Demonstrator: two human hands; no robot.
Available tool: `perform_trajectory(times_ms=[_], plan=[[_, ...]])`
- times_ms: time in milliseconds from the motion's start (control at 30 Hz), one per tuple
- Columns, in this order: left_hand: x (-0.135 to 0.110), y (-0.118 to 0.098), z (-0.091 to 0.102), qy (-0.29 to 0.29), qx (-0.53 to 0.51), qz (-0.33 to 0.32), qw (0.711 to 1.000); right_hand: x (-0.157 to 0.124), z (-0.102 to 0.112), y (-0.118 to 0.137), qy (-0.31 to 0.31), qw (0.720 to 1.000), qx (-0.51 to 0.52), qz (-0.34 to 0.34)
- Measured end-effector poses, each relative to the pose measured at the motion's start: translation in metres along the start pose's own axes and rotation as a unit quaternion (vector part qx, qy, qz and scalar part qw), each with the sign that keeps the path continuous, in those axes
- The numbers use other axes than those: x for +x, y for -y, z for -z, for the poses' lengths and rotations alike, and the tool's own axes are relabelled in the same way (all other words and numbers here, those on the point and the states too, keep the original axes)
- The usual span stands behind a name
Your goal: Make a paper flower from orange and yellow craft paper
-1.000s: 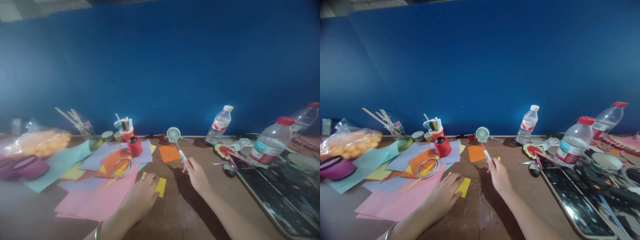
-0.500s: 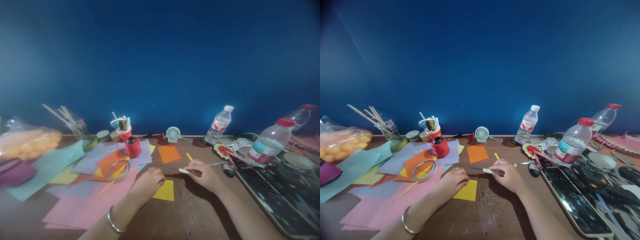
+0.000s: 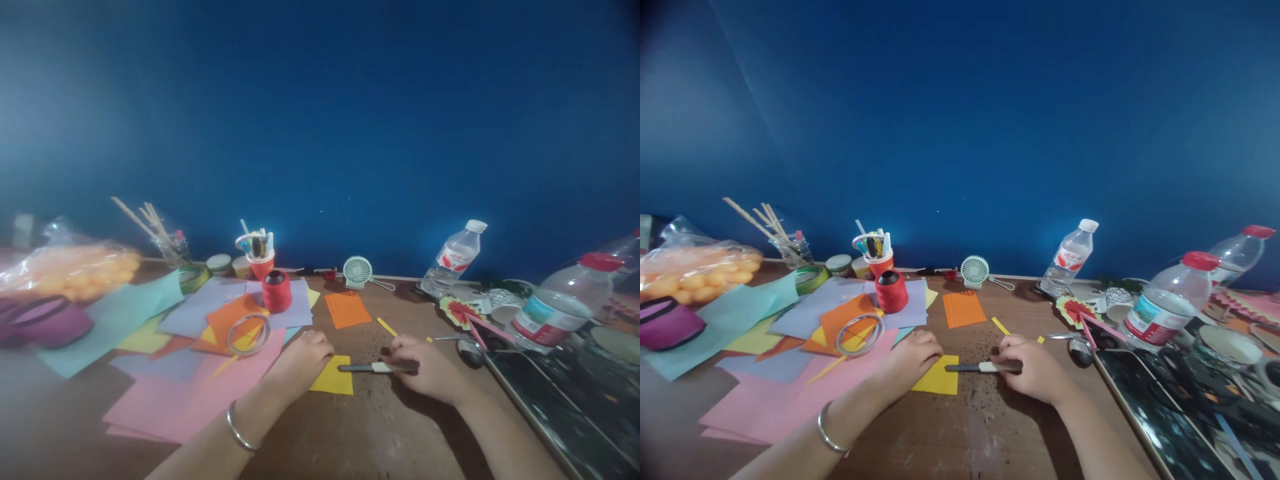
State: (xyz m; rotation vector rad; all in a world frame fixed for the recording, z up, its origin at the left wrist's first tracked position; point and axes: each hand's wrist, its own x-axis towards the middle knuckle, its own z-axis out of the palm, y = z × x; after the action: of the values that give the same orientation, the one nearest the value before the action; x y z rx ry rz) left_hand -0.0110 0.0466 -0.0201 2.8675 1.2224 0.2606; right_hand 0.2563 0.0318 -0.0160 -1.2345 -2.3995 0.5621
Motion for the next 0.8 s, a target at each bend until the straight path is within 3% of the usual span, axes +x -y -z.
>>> perform_trajectory(times_ms=[300, 800], plan=[[-0.0023, -0.0026, 0.0042, -0.038, -0.124, 0.074, 0.989, -0.0010, 0.0021, -0.0038, -0.001, 0.999, -0.029, -0.017], [0.0029, 0.0052, -0.0033, -0.039, -0.183, 0.073, 0.979, -0.0011, 0.0054, 0.0005, -0.002, 0.998, -0.058, -0.033]])
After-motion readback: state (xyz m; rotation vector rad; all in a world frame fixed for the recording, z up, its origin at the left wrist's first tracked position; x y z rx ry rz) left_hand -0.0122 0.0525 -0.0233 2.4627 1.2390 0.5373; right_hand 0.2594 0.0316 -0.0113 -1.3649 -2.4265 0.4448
